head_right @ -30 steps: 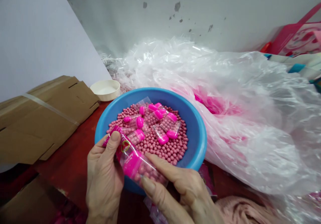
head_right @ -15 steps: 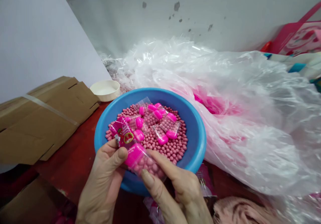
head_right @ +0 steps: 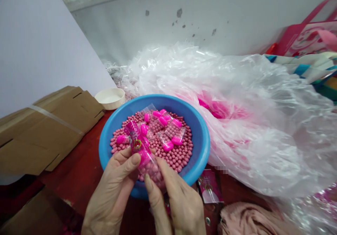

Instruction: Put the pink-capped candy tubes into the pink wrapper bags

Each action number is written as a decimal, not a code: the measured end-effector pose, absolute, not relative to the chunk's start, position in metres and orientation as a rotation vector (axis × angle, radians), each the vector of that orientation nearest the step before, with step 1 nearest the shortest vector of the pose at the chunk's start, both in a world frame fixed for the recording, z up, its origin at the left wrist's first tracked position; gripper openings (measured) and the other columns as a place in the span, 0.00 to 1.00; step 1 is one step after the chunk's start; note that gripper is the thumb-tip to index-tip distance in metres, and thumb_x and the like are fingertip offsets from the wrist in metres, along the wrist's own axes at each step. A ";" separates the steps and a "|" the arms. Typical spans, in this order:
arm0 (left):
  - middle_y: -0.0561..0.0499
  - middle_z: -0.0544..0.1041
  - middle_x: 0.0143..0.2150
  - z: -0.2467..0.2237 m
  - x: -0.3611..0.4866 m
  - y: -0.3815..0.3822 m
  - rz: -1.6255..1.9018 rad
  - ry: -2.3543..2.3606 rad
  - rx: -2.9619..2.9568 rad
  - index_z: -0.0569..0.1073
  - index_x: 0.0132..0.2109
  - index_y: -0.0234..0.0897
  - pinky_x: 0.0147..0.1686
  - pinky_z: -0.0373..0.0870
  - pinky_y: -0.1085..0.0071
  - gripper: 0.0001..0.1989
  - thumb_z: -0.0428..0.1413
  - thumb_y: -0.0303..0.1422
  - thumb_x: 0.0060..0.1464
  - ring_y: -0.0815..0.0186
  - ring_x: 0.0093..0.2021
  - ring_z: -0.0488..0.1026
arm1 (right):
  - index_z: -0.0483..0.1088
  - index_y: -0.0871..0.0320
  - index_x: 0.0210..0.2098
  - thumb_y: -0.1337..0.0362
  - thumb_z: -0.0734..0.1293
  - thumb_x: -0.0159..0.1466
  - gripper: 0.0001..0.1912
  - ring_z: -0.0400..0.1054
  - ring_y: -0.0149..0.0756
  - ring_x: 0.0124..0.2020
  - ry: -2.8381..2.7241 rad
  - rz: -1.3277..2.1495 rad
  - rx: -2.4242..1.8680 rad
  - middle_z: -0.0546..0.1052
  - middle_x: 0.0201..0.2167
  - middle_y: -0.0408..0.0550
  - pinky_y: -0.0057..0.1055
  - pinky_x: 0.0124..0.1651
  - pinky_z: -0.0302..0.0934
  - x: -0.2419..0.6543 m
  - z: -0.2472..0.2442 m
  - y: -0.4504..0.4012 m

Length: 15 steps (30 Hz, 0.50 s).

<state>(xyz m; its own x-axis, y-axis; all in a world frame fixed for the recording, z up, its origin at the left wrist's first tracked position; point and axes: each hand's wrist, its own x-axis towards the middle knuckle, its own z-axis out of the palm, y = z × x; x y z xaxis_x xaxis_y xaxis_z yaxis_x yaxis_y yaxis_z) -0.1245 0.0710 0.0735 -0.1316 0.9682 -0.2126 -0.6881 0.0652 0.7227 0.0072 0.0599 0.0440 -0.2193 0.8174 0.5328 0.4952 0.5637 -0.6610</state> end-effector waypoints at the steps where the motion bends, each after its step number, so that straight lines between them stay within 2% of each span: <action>1: 0.49 0.82 0.28 0.072 -0.124 0.072 1.495 0.847 0.426 0.81 0.34 0.35 0.38 0.69 0.74 0.10 0.67 0.31 0.40 0.67 0.31 0.77 | 0.66 0.60 0.53 0.64 0.64 0.63 0.19 0.76 0.36 0.40 -1.874 0.407 -1.082 0.79 0.44 0.49 0.28 0.48 0.69 0.005 0.044 0.059; 5: 0.48 0.82 0.25 0.065 -0.120 0.073 1.480 0.867 0.409 0.82 0.32 0.36 0.35 0.71 0.70 0.14 0.69 0.34 0.33 0.64 0.27 0.77 | 0.62 0.57 0.57 0.62 0.61 0.64 0.22 0.74 0.39 0.44 -1.797 0.391 -1.157 0.75 0.50 0.46 0.30 0.48 0.69 -0.003 0.045 0.056; 9: 0.49 0.81 0.24 0.064 -0.118 0.071 1.473 0.821 0.379 0.82 0.30 0.39 0.32 0.70 0.70 0.12 0.69 0.34 0.33 0.65 0.25 0.76 | 0.55 0.51 0.62 0.64 0.58 0.66 0.25 0.74 0.38 0.45 -1.757 0.467 -1.108 0.73 0.52 0.42 0.29 0.48 0.70 -0.011 0.041 0.056; 12: 0.50 0.81 0.24 0.066 -0.116 0.069 1.461 0.809 0.373 0.82 0.30 0.40 0.29 0.68 0.75 0.11 0.69 0.34 0.34 0.68 0.25 0.75 | 0.61 0.51 0.59 0.61 0.60 0.65 0.22 0.74 0.38 0.44 -1.660 0.539 -1.135 0.75 0.50 0.41 0.29 0.47 0.70 -0.013 0.040 0.055; 15: 0.49 0.82 0.28 0.065 -0.114 0.068 1.476 0.765 0.375 0.82 0.34 0.42 0.29 0.68 0.74 0.11 0.68 0.34 0.38 0.69 0.24 0.74 | 0.68 0.51 0.53 0.58 0.63 0.63 0.19 0.76 0.38 0.40 -1.552 0.648 -1.223 0.79 0.44 0.41 0.26 0.41 0.72 -0.011 0.043 0.056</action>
<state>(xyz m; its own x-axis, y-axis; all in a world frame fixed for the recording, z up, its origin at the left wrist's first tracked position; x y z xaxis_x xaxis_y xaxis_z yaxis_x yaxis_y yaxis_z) -0.1143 0.0680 0.0653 -0.0781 0.9704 -0.2285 -0.7465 0.0950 0.6586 -0.0106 0.0562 0.0428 0.0276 0.9248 0.3795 0.3806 0.3413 -0.8594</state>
